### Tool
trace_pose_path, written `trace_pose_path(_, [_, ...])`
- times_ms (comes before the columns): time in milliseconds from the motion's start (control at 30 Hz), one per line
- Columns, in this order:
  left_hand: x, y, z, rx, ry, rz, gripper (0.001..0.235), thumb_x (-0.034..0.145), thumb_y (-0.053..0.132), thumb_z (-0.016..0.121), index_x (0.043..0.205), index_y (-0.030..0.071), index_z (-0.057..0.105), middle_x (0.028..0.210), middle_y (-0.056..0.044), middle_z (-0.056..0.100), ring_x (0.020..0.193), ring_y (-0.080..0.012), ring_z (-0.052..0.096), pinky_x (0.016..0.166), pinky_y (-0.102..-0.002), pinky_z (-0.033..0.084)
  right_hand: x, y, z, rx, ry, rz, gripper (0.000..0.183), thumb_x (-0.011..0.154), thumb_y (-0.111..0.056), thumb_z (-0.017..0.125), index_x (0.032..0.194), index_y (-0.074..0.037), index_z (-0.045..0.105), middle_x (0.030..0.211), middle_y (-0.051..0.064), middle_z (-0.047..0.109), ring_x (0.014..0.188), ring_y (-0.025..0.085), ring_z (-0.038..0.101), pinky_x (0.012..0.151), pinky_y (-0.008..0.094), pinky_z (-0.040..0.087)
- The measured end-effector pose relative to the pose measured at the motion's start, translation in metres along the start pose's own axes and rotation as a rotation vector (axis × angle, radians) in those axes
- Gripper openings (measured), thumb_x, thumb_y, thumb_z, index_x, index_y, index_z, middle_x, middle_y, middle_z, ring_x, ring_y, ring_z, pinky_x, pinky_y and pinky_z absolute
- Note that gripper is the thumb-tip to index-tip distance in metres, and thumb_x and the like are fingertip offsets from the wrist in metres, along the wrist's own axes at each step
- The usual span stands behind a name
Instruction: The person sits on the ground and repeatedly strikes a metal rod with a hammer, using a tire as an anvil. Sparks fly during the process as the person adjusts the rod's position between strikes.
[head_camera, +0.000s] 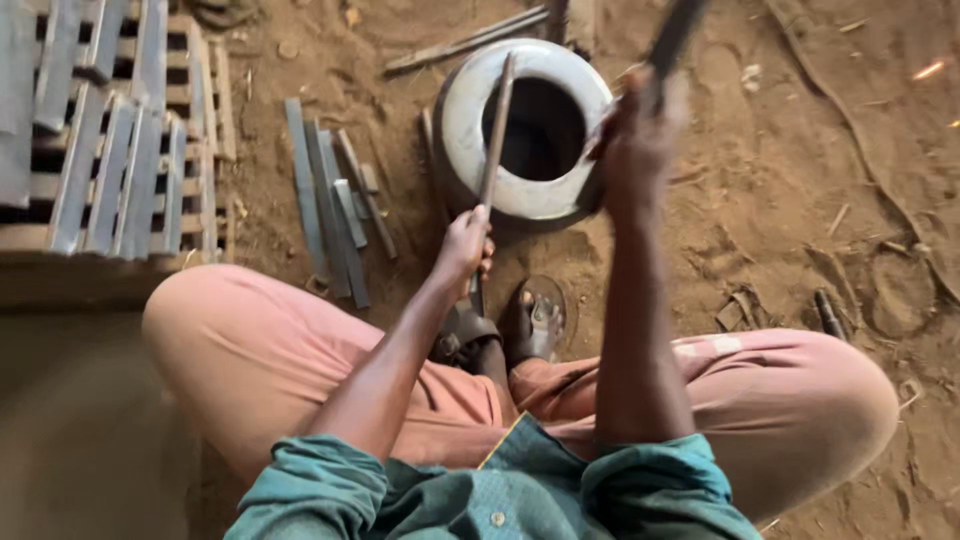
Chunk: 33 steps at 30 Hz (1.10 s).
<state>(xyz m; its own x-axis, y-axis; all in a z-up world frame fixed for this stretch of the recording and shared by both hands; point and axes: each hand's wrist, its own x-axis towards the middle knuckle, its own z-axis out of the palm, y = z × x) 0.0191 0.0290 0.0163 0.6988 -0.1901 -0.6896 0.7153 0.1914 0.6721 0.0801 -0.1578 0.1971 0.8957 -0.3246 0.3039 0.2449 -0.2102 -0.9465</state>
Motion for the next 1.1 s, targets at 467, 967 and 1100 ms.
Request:
trace_pose_path(467, [0.022,-0.008,0.004,0.176,0.068,0.157,0.051,0.104,0.058,0.047,0.081,0.013,0.051,0.057,0.002,0.045,0.041,-0.0117,0.045,0.038,-0.031,0.036,-0.021,0.058,0.039,0.148,-0.089,0.856,0.024,0.097,-0.039,0.062,0.104,-0.019,0.052,0.062,0.000,0.049,0.040,0.009,0.044,0.036,0.027,0.040])
trace_pose_path(967, [0.030,-0.032,-0.005,0.081,0.002,0.070,0.051,0.105,0.058,0.048,0.081,0.013,0.049,0.059,0.004,0.042,0.044,-0.0103,0.040,0.040,-0.032,0.032,-0.010,0.058,0.044,0.321,0.073,0.184,0.022,0.108,-0.029,0.059,0.108,-0.007,0.057,0.061,0.000,0.051,0.041,0.008,0.048,0.034,0.027,0.039])
trace_pose_path(1100, [0.044,-0.036,0.001,0.375,0.140,0.294,0.061,0.106,0.059,0.046,0.074,0.009,0.055,0.055,0.001,0.051,0.044,-0.0100,0.050,0.042,-0.030,0.040,-0.035,0.066,0.037,0.117,-0.203,0.878,0.032,0.102,-0.041,0.060,0.104,-0.010,0.051,0.063,-0.002,0.051,0.044,0.009,0.047,0.039,0.029,0.042])
